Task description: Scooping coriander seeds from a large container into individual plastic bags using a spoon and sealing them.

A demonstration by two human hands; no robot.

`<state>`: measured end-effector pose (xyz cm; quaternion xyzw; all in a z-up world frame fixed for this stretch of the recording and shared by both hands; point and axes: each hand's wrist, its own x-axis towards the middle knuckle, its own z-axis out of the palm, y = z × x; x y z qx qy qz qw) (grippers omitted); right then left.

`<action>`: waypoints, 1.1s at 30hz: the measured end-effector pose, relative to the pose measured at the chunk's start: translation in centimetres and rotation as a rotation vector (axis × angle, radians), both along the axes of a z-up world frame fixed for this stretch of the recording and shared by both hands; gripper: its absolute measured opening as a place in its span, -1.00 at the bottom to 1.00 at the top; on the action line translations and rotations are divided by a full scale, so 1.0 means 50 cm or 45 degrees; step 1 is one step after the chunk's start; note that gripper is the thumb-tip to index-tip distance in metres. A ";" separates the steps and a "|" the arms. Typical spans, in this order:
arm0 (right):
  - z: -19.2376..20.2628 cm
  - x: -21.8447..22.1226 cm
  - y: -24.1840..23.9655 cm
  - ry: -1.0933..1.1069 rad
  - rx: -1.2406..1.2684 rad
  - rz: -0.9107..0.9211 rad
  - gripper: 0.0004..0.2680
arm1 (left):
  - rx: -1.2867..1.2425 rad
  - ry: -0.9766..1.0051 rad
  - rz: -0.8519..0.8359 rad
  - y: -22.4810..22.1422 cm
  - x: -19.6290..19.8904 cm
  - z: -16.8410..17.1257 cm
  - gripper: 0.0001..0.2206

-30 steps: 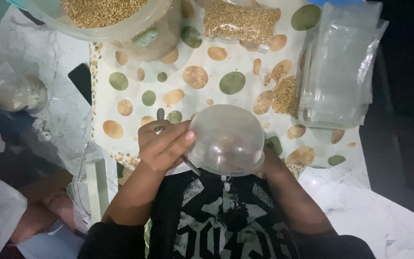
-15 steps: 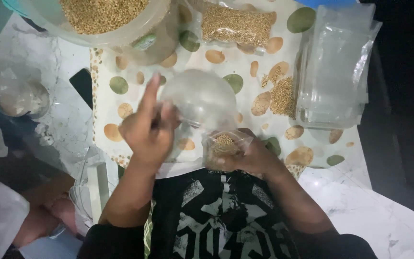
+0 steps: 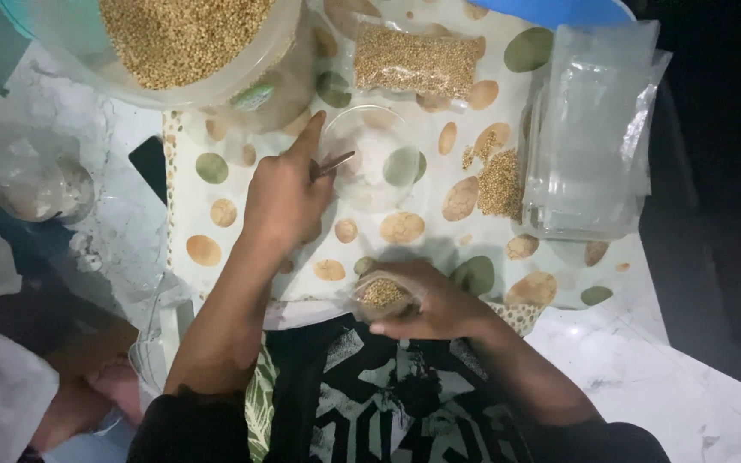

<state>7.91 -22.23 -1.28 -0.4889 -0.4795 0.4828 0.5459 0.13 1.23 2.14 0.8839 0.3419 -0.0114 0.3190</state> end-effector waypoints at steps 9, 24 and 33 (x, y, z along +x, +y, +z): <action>0.056 0.017 -0.012 0.019 0.096 0.050 -0.64 | -0.100 -0.149 0.046 0.006 -0.051 0.033 -0.62; 0.250 0.129 0.036 -0.097 0.379 -0.483 -0.45 | -0.219 -1.114 -0.515 -0.024 -0.034 0.250 -0.51; 0.430 0.145 0.136 -0.336 0.519 -0.740 -0.46 | -0.006 -1.398 -0.620 -0.041 0.051 0.392 -0.65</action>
